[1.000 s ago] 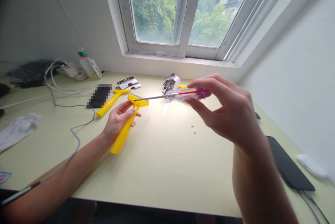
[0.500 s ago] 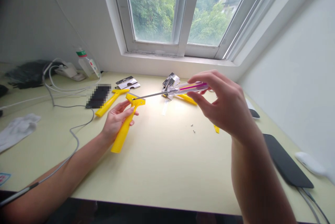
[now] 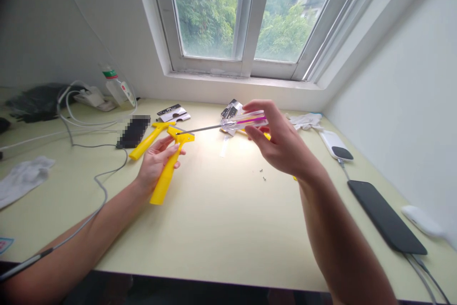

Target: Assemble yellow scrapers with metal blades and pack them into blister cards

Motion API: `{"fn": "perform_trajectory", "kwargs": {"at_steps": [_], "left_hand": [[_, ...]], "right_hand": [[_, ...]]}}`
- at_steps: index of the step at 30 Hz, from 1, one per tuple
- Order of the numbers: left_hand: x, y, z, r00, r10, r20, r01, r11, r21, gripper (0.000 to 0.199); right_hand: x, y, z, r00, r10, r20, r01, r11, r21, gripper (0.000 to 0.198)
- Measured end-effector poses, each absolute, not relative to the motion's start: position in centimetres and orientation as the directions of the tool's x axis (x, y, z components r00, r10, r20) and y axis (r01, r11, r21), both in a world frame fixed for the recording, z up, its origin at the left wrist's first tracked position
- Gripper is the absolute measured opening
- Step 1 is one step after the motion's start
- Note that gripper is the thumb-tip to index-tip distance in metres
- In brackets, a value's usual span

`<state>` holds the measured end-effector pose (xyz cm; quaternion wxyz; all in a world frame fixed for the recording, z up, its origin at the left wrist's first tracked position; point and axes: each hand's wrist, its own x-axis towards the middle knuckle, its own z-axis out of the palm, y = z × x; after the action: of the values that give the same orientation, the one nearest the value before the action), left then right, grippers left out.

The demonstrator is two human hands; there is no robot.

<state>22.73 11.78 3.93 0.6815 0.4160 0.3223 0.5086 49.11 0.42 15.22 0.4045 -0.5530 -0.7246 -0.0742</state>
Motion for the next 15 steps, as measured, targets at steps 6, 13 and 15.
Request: {"fn": "perform_trajectory", "kwargs": {"at_steps": [6,13,15], "left_hand": [[22.8,11.7,3.8,0.3,0.954,-0.023,-0.409,0.15,0.9,0.046],[23.0,11.6,3.7,0.322,0.946,-0.038,-0.394,0.171,0.903,0.047],[23.0,11.7,3.8,0.325,0.945,-0.027,-0.409,0.166,0.897,0.046]], "right_hand": [[49.2,0.5,15.1,0.034,0.772,0.635,0.837,0.326,-0.44,0.032],[49.1,-0.1,16.1,-0.164,0.744,0.647,0.86,0.429,-0.275,0.011],[48.9,-0.3,16.3,-0.209,0.718,0.664,0.798,0.517,-0.309,0.012]]}}
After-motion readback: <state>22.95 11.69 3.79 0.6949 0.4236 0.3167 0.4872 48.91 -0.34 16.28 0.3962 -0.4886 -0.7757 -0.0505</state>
